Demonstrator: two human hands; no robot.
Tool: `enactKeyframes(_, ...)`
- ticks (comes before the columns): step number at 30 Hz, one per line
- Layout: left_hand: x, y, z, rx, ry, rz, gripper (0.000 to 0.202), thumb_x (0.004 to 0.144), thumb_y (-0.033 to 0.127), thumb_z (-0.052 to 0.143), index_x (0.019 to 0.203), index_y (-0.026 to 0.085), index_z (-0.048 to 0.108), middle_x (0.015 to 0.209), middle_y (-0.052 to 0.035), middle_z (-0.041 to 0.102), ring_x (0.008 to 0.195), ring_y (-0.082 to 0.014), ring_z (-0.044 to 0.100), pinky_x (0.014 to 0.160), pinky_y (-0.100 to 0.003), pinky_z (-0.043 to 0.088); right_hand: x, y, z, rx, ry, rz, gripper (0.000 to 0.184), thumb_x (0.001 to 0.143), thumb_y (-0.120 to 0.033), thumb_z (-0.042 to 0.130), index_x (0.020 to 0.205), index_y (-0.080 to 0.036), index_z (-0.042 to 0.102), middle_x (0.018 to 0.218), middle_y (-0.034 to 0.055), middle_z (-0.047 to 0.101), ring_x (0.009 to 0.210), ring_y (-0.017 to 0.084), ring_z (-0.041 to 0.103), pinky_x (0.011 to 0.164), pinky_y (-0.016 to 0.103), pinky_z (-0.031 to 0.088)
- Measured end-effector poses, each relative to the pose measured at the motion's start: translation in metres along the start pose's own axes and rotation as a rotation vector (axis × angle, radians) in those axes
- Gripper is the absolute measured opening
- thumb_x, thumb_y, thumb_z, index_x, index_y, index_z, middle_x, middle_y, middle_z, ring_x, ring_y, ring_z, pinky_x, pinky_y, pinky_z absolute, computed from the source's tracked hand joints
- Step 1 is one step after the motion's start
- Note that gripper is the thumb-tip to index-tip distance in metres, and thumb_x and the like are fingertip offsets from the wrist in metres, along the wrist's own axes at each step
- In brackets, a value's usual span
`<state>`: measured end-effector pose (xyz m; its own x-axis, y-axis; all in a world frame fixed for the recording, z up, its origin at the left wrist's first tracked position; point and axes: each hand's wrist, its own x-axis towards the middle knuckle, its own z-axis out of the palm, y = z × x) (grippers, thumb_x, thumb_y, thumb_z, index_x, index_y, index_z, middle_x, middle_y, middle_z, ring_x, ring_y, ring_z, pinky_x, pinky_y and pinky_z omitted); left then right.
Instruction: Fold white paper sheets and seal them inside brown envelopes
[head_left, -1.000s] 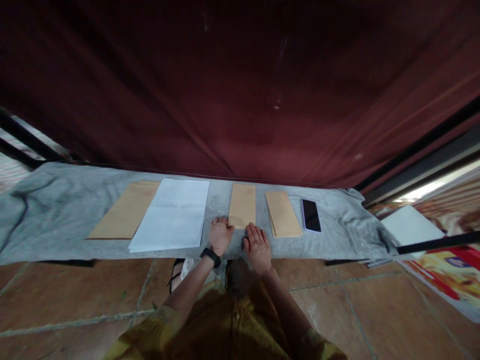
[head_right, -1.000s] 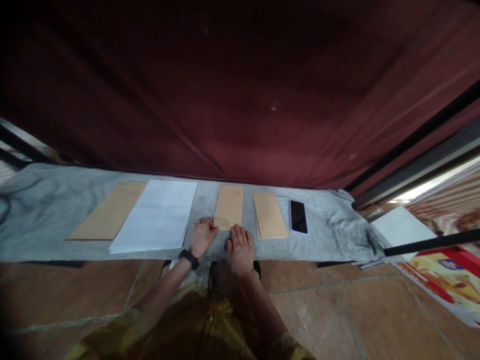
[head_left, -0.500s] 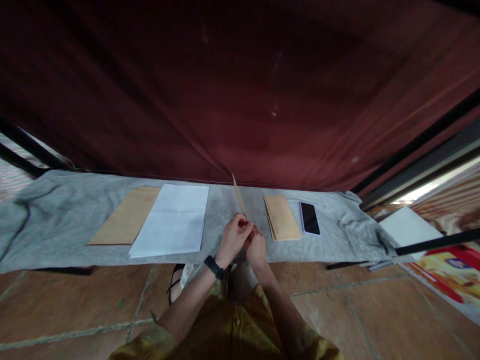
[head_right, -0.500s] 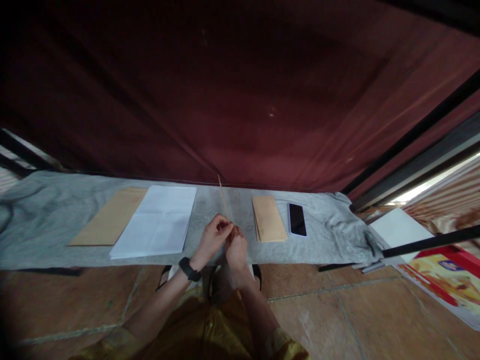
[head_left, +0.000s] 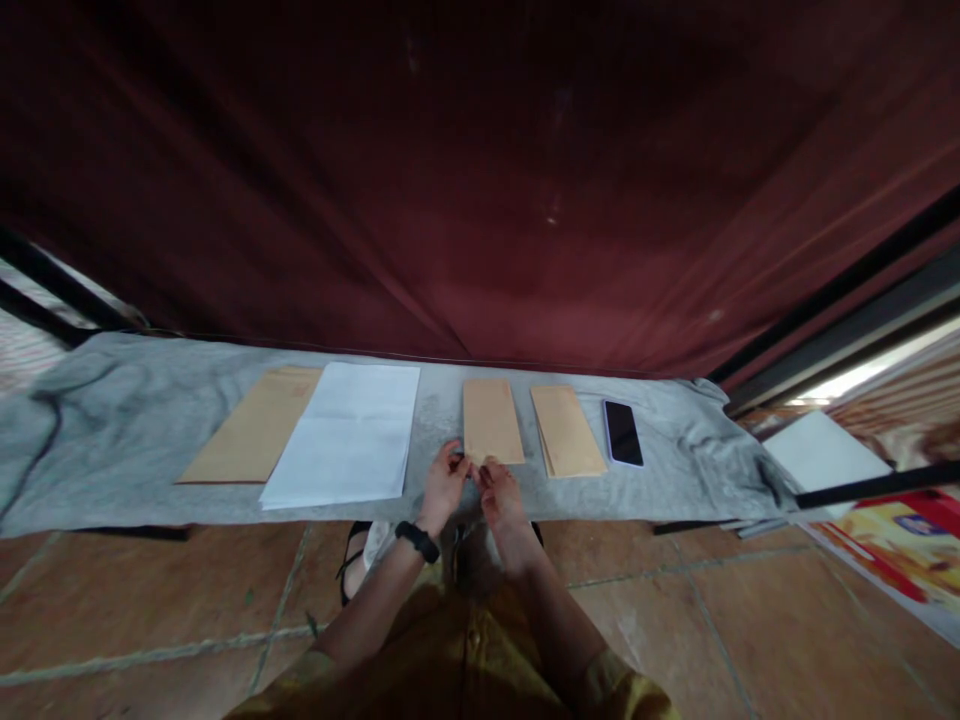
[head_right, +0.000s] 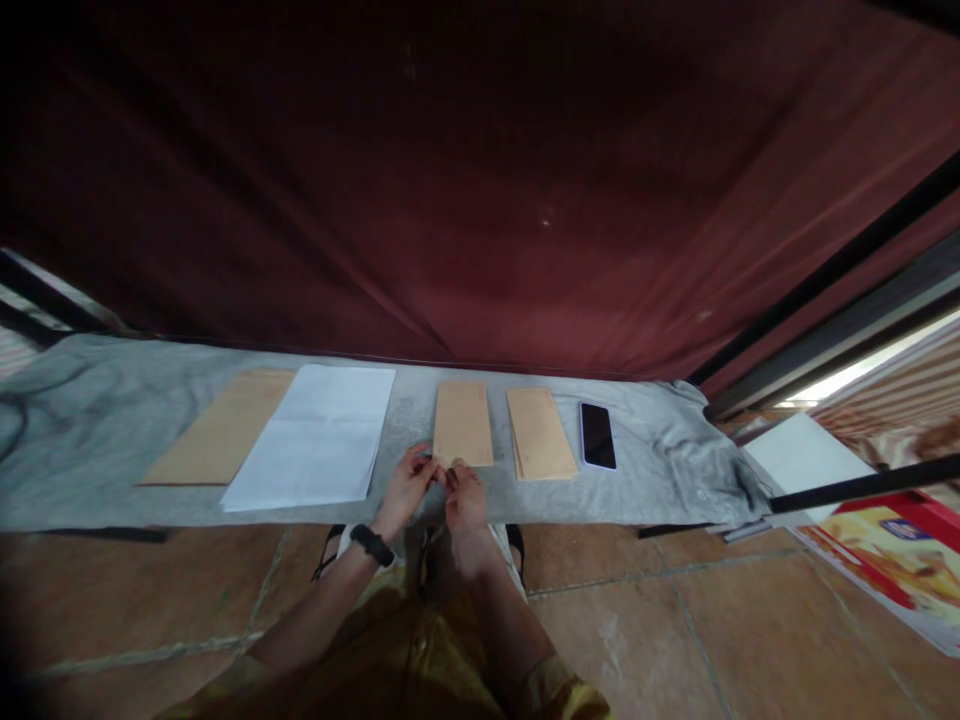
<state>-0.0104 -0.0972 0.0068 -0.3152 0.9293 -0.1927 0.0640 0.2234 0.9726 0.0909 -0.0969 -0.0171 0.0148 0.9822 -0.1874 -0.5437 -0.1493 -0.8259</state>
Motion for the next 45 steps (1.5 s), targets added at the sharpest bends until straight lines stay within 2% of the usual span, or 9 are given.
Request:
enactKeyframes(6, 0.013, 0.006, 0.002, 0.044, -0.019, -0.055, 0.033, 0.082, 0.018, 0.062, 0.115, 0.017, 0.060, 0.065, 0.0043, 0.063, 0.051, -0.0120, 0.059, 0.052, -0.024, 0.047, -0.002, -0.012, -0.015, -0.039, -0.067, 0.126, 0.018, 0.080, -0.038, 0.066, 0.078, -0.021, 0.063, 0.085, 0.0105, 0.075, 0.085, 0.025, 0.072, 0.084, 0.042, 0.060)
enactKeyframes(10, 0.016, 0.008, -0.003, 0.164, 0.017, -0.026, 0.037, 0.083, 0.013, 0.057, 0.120, 0.017, 0.062, 0.067, 0.0038, 0.064, 0.055, -0.0129, 0.060, 0.056, -0.024, 0.046, -0.012, -0.027, -0.035, -0.334, -0.157, 0.181, 0.033, 0.089, -0.044, 0.058, 0.097, -0.015, 0.072, 0.098, 0.0160, 0.077, 0.087, 0.026, 0.074, 0.077, 0.042, 0.062)
enactKeyframes(13, 0.015, 0.009, -0.004, 0.249, 0.048, 0.009, 0.039, 0.083, 0.011, 0.058, 0.121, 0.017, 0.064, 0.075, 0.0002, 0.068, 0.068, -0.0163, 0.064, 0.067, -0.027, 0.048, -0.018, -0.036, -0.044, -0.718, -0.119, -0.047, 0.040, 0.096, -0.045, 0.048, 0.112, -0.017, 0.072, 0.106, 0.0134, 0.077, 0.092, 0.024, 0.073, 0.081, 0.041, 0.061)
enactKeyframes(17, 0.010, 0.014, -0.002, 0.474, 0.049, 0.066, 0.039, 0.087, 0.012, 0.056, 0.124, 0.017, 0.064, 0.095, -0.0080, 0.074, 0.085, -0.0213, 0.069, 0.079, -0.031, 0.049, -0.020, -0.042, -0.044, -1.264, -0.234, -0.490, 0.043, 0.102, -0.032, 0.039, 0.138, -0.020, 0.061, 0.141, 0.0107, 0.062, 0.133, 0.023, 0.055, 0.114, 0.043, 0.043)
enactKeyframes(22, 0.004, 0.018, -0.002, 0.701, 0.036, 0.102, 0.034, 0.093, 0.017, 0.052, 0.125, 0.017, 0.064, 0.111, -0.0126, 0.073, 0.094, -0.0231, 0.070, 0.083, -0.033, 0.051, -0.021, -0.039, -0.041, -1.633, -0.376, -0.626, 0.046, 0.105, -0.029, 0.040, 0.147, -0.018, 0.051, 0.151, 0.0096, 0.052, 0.144, 0.024, 0.043, 0.121, 0.046, 0.032)
enactKeyframes(27, -0.005, 0.006, -0.001, 0.857, 0.071, 0.392, 0.033, 0.097, 0.020, 0.044, 0.122, 0.018, 0.066, 0.122, -0.0130, 0.067, 0.110, -0.0245, 0.065, 0.097, -0.038, 0.051, -0.020, -0.032, -0.045, -1.701, -0.350, -0.649, 0.046, 0.104, -0.028, 0.040, 0.148, -0.020, 0.051, 0.152, 0.0081, 0.052, 0.143, 0.023, 0.044, 0.120, 0.044, 0.034)
enactKeyframes(32, -0.018, -0.009, 0.004, 0.850, -0.179, 0.698, 0.040, 0.103, 0.029, 0.038, 0.134, 0.015, 0.059, 0.138, -0.0123, 0.062, 0.133, -0.0221, 0.054, 0.115, -0.040, 0.042, -0.019, -0.026, -0.049, -1.721, -0.331, -0.635, 0.048, 0.101, -0.019, 0.039, 0.148, -0.017, 0.050, 0.151, 0.0087, 0.053, 0.143, 0.021, 0.044, 0.121, 0.043, 0.031)
enactKeyframes(40, -0.026, -0.020, -0.008, 1.023, -0.239, 0.725, 0.052, 0.102, 0.037, 0.041, 0.149, 0.015, 0.046, 0.154, -0.0139, 0.048, 0.147, -0.0246, 0.039, 0.121, -0.046, 0.034, -0.020, -0.029, -0.058, -1.732, -0.235, -0.651, 0.047, 0.103, -0.023, 0.039, 0.149, -0.017, 0.049, 0.151, 0.0094, 0.052, 0.141, 0.022, 0.047, 0.121, 0.044, 0.030)
enactKeyframes(45, -0.032, -0.024, -0.010, 1.081, -0.192, 0.712, 0.058, 0.100, 0.039, 0.044, 0.151, 0.011, 0.042, 0.157, -0.0161, 0.043, 0.150, -0.0259, 0.033, 0.123, -0.046, 0.031, -0.020, -0.031, -0.065, -1.730, -0.174, -0.686, 0.046, 0.104, -0.024, 0.038, 0.147, -0.015, 0.051, 0.150, 0.0115, 0.054, 0.139, 0.024, 0.050, 0.119, 0.045, 0.033)
